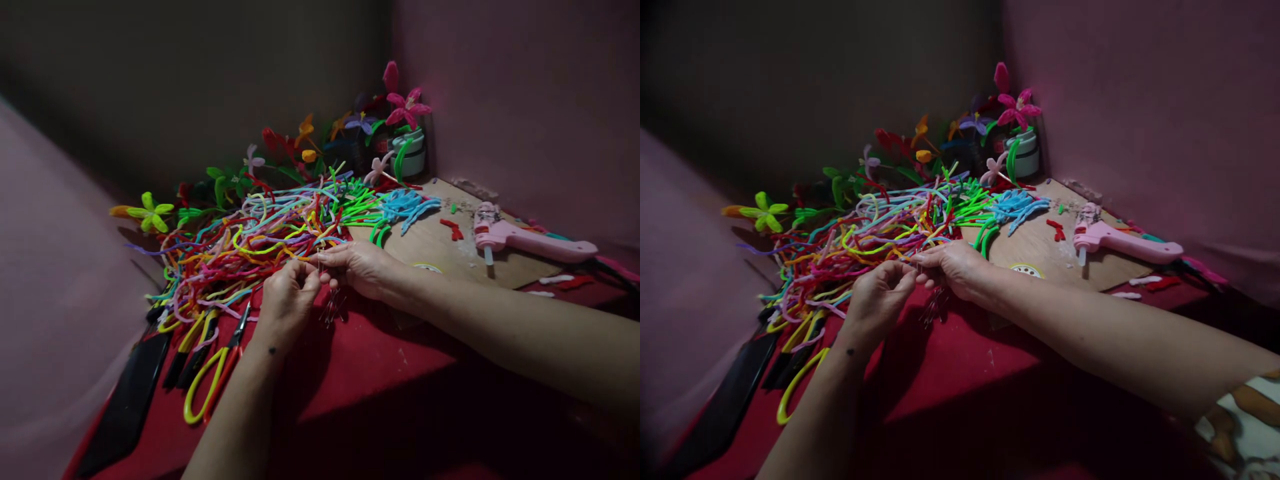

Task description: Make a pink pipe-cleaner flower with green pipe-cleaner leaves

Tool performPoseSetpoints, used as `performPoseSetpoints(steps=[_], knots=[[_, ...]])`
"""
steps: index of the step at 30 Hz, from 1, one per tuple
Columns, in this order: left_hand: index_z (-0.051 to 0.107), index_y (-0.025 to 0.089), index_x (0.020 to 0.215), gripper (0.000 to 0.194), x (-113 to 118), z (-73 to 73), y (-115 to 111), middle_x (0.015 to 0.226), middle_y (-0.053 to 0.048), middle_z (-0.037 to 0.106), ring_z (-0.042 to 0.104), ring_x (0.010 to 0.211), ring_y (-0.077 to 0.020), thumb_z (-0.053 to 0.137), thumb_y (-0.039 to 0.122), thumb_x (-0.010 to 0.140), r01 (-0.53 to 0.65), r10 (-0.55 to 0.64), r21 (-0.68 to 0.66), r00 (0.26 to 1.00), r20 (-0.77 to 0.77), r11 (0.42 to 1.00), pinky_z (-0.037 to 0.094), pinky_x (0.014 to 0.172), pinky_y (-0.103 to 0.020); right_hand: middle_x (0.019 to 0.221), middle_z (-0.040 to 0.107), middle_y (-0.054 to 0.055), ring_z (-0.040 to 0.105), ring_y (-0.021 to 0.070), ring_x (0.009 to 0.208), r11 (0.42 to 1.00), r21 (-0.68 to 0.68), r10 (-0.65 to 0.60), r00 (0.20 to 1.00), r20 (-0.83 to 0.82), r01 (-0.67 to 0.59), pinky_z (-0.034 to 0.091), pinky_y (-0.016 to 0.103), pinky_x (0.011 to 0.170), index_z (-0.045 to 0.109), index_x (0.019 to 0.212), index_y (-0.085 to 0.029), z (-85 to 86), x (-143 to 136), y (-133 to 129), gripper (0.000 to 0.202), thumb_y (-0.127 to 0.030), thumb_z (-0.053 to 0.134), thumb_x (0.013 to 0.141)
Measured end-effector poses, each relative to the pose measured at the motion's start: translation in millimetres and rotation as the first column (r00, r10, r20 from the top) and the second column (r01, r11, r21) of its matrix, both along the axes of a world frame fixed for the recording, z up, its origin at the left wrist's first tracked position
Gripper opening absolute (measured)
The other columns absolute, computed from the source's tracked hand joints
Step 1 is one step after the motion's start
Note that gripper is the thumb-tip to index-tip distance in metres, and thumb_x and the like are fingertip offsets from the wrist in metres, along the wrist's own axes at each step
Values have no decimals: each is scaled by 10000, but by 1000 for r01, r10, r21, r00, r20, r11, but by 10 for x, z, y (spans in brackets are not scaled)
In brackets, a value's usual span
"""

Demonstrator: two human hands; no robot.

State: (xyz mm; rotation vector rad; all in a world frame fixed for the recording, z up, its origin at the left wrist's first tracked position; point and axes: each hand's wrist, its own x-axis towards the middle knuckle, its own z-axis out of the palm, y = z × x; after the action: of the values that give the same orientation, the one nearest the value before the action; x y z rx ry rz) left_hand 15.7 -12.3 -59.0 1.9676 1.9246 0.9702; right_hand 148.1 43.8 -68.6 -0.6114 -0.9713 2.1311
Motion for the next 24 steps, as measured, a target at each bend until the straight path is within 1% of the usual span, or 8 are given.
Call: performPoseSetpoints(steps=[5,9,11,13,15,18,21,24], knots=[[559,161,706,160,26,20,-14,630,-7,608,515,552,-101,496,303,744,-7,5,-40,999,-45,999,382,543,-199,583,596,38,520,69,478,999,34,-6,1000,15,6,387,162,402,618,685,-84,-15,-6,-1,75,-109,570,738],[584,157,714,180,34,46,-20,664,-17,618,514,571,-102,491,306,752,6,-7,-39,1000,-16,999,381,547,-200,550,587,30,513,66,445,999,41,-32,997,76,29,375,156,375,616,676,-80,-3,7,-1,58,-100,586,722],[591,154,706,180,36,84,-28,627,-5,593,486,537,-90,505,306,749,-13,14,-25,997,71,1000,369,517,-193,584,609,41,507,62,417,996,71,-60,991,118,52,363,155,345,616,676,-77,2,13,2,50,-102,594,713],[601,149,738,166,33,137,-38,552,20,537,437,474,-73,535,301,740,-52,55,-19,969,240,998,346,467,-186,635,635,55,498,56,393,993,118,-43,989,143,26,357,153,320,622,687,-74,6,21,3,61,-125,600,715],[619,138,802,181,19,188,-45,513,35,498,400,436,-60,579,294,719,-49,69,-56,893,445,997,326,436,-180,652,644,55,491,50,379,988,151,17,989,149,-39,353,145,307,629,701,-76,9,30,0,81,-148,600,725],[639,124,902,265,-31,223,-44,543,25,510,392,439,-44,636,278,687,106,45,-172,716,697,979,318,428,-168,606,634,34,472,40,354,977,152,127,982,136,-148,330,130,291,624,682,-84,10,45,-11,95,-160,597,732],[641,132,945,307,-83,216,-38,577,16,520,401,443,-36,671,244,662,243,84,-264,569,818,934,331,426,-160,565,623,22,444,31,322,957,153,233,966,112,-248,293,121,271,612,664,-81,10,57,-21,99,-155,599,727],[644,145,852,228,-99,209,-36,563,25,509,402,432,-28,694,214,641,293,114,-287,492,863,912,351,423,-148,546,620,16,427,30,299,942,132,298,950,93,-308,267,121,258,601,678,-82,15,61,-23,76,-136,586,728]])
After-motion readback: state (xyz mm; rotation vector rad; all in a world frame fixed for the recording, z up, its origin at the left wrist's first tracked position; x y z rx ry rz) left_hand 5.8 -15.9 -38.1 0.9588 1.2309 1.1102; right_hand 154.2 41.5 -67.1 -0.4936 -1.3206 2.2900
